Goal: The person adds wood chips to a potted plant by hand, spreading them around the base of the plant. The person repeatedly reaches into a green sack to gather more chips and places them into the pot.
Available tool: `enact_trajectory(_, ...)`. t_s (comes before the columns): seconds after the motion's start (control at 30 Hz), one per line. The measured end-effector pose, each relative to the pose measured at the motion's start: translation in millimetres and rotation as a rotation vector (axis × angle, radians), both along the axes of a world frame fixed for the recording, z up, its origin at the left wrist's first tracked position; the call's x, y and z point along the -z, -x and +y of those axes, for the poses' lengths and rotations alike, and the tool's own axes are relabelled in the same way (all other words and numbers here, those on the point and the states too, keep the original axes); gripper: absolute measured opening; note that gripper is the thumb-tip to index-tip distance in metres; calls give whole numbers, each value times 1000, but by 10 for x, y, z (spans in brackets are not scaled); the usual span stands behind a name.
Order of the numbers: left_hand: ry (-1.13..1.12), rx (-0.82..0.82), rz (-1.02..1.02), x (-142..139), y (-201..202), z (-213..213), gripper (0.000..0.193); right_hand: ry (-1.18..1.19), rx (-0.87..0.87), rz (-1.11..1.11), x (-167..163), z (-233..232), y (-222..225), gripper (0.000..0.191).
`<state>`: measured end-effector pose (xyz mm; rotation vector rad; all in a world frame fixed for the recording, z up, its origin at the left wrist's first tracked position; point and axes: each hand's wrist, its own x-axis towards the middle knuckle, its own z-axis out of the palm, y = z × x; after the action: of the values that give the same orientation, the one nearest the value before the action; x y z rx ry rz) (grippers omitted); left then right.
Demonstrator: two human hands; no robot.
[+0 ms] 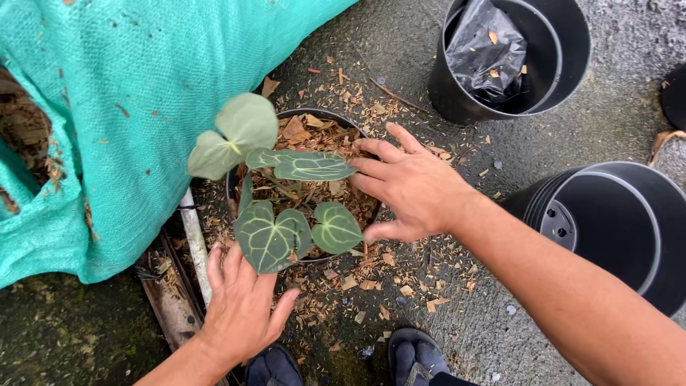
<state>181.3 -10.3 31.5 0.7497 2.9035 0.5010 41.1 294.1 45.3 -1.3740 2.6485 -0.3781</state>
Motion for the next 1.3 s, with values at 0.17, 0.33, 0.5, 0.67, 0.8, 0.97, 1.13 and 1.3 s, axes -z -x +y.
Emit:
enact_trajectory(0.17, 107, -63, -121, 9, 139, 149, 63, -77, -20, 66, 163, 24, -24, 72)
enact_trajectory(0.33, 219, -77, -312, 7, 228, 229, 53, -105, 8, 45, 277, 16, -109, 68)
enact_trajectory(0.5, 281, -60, -340, 13, 356, 191, 54, -137, 8, 25, 327, -63, -160, 60)
enact_trajectory(0.67, 291, 37, -135, 41, 473, 95, 58, -106, 30, 32, 389, -231, -229, 60)
enact_trajectory(0.8, 307, 34, -373, 77, 515, -11, 56, -142, 42, 23, 332, -319, -239, 60)
enact_trajectory(0.97, 73, -12, -117, 164, 463, -145, 49, -160, 55, 40, 113, -386, -237, 51)
enact_trajectory(1.13, 45, -44, -125, 265, 430, -168, 60, -204, -5, -61, -92, -480, -191, 33)
enact_trajectory(1.3, 92, 67, -156, 275, 480, -142, 49, -531, -86, -207, -150, -602, -106, 32)
